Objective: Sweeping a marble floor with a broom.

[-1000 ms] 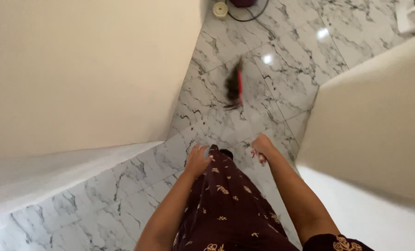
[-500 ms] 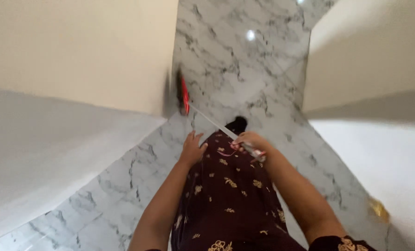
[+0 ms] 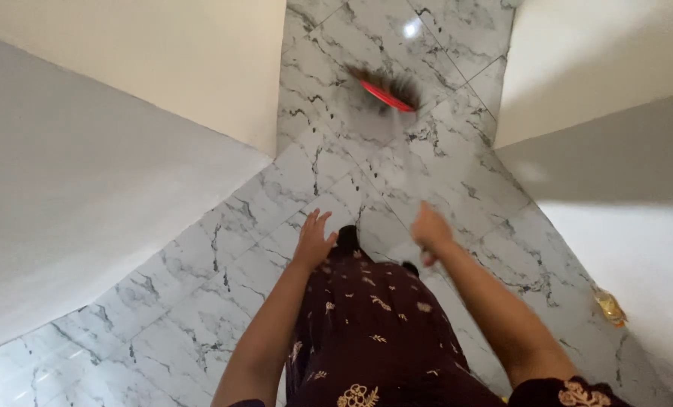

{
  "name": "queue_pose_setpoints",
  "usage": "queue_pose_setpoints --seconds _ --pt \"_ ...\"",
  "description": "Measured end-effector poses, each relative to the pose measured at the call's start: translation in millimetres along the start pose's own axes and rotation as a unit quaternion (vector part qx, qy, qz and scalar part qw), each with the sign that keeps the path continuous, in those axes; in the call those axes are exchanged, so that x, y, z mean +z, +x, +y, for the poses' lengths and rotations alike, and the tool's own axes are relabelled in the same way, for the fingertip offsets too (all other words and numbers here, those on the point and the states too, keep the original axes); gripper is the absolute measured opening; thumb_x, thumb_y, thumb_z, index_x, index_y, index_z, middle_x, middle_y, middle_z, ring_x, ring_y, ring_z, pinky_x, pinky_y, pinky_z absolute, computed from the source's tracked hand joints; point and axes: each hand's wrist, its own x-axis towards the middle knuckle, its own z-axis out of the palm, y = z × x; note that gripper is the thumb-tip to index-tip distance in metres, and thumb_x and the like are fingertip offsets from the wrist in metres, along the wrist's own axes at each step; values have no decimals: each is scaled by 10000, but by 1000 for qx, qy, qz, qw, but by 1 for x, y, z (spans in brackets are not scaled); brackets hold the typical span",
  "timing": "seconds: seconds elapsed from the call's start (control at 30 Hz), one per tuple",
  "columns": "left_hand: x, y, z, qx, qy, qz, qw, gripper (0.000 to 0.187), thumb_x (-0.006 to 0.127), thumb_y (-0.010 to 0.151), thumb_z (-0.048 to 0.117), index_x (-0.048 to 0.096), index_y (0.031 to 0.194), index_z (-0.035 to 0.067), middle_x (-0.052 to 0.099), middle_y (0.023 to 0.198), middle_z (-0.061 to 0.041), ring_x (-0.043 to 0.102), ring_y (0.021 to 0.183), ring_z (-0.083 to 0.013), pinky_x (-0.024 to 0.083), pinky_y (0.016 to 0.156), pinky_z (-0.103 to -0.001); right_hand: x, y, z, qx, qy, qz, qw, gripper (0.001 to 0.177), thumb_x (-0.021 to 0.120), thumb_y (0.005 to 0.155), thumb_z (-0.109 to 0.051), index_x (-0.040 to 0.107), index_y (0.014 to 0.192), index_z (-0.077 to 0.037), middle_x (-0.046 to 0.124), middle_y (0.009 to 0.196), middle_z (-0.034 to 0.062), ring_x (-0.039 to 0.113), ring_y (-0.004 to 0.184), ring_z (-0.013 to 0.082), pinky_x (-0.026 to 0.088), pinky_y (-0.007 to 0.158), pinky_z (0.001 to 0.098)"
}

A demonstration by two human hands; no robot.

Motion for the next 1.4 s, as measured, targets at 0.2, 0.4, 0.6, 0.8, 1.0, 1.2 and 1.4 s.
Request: queue_pose_setpoints --seconds 0.2,0.4,0.6,0.8,1.0,1.2,1.4 --pt "20 -3 24 41 66 -7 997 649 661 947 349 442 1524 149 276 1645 -216 227 1532 -412 222 1227 -529 40 -4 -8 -93 266 -85 956 228 638 846 -75 511 1006 27 639 766 215 563 576 250 443 482 414" --pt "49 3 51 58 98 -5 994 658 680 937 339 445 1518 139 281 1631 -241 232 1517 -433 204 1212 -551 12 -32 19 17 386 -267 883 266 756 863 -144 560 911 31 650 718 154 598 554 197 434 438 368" --pt "96 -21 89 11 65 43 997 643 687 921 355 493 1493 135 316 1623 -239 272 1514 -429 236 1242 -515 -66 -13 153 139 262 -258 920 306 759 873 -233 738 1057 10 701 809 122 635 692 243 516 581 429" --pt "187 -64 135 -36 33 48 998 660 679 917 370 477 1495 123 294 1629 -243 239 1516 -435 222 1226 -521 -139 -19 177 82 73 -152 982 279 634 905 -158 721 1112 8 714 844 202 683 724 337 545 611 507" --pt "244 -121 188 -73 11 56 996 691 659 925 400 440 1521 125 299 1622 -231 233 1524 -421 201 1232 -521 -90 6 209 -122 -23 14 992 477 607 848 -46 440 1245 158 672 829 282 677 665 375 534 563 469" --pt "274 -132 183 -61 -4 87 994 689 660 928 393 433 1527 139 285 1634 -239 224 1523 -428 200 1235 -507 -125 -46 212 12 278 -224 934 288 691 906 -124 553 1054 81 656 751 145 582 530 199 471 466 367" --pt "286 -147 153 -22 1 93 995 659 665 929 380 451 1505 141 344 1614 -234 265 1512 -423 209 1235 -516 -128 -60 250 123 318 -231 911 240 717 969 -178 660 933 52 631 713 102 502 508 152 418 444 336"
